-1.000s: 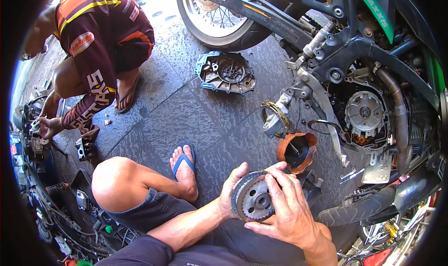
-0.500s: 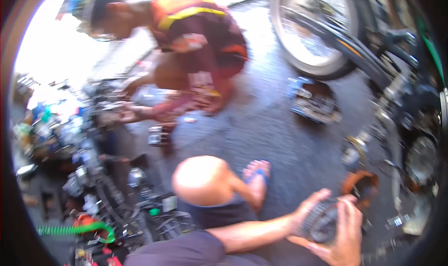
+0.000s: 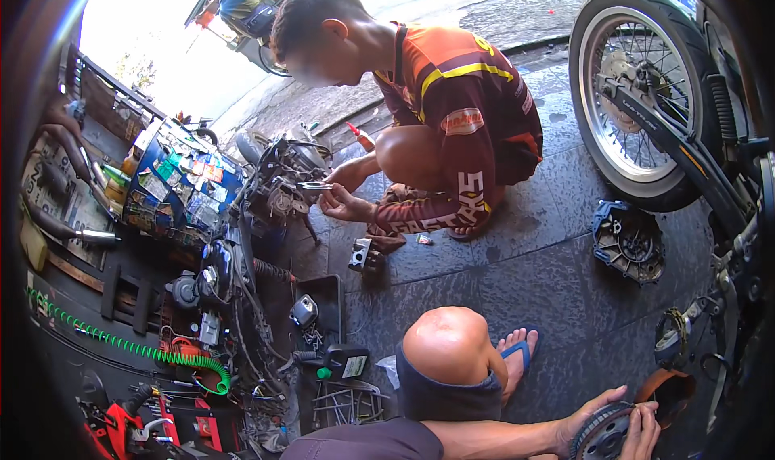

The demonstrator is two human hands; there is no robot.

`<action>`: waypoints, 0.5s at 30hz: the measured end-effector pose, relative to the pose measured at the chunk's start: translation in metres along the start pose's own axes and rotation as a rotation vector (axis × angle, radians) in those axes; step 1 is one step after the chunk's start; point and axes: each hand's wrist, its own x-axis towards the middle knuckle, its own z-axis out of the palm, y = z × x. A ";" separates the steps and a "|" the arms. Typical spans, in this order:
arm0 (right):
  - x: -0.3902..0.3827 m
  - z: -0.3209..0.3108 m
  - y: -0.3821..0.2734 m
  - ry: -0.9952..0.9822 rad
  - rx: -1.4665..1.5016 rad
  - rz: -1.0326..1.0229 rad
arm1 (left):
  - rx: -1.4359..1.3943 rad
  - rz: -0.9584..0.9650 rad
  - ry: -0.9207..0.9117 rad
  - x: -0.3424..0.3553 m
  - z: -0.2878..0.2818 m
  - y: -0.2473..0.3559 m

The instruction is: The person holds and aligns a clutch hub and its internal gear, fitting friction plates one by one onto the hub before checking the assembly.

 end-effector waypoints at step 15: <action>-0.001 -0.002 0.033 -0.038 -0.047 -0.021 | 0.137 -0.137 0.032 -0.001 0.019 0.011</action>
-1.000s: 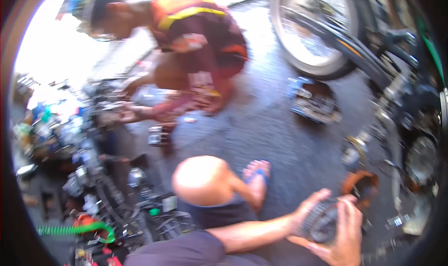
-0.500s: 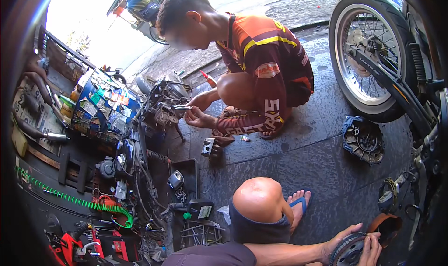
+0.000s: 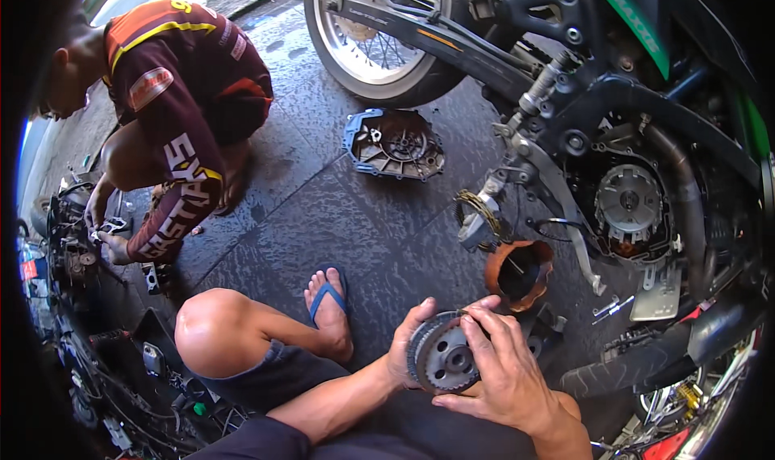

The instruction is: The person holds and aligns a clutch hub and its internal gear, fitting friction plates one by one onto the hub before checking the assembly.

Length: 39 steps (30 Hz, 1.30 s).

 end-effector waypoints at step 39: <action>-0.003 0.002 -0.004 0.029 0.024 -0.001 | 0.022 -0.006 -0.043 -0.002 -0.003 -0.001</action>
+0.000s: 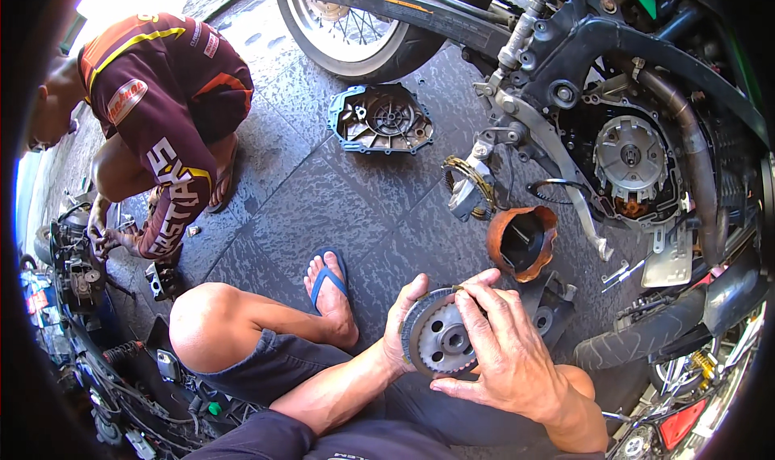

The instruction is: The person holds and aligns a clutch hub and its internal gear, fitting friction plates one by one onto the hub before checking the assembly.

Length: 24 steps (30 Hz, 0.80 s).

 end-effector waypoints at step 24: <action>-0.006 0.006 -0.001 -0.036 0.005 0.072 | 0.001 0.023 0.027 0.004 0.003 -0.003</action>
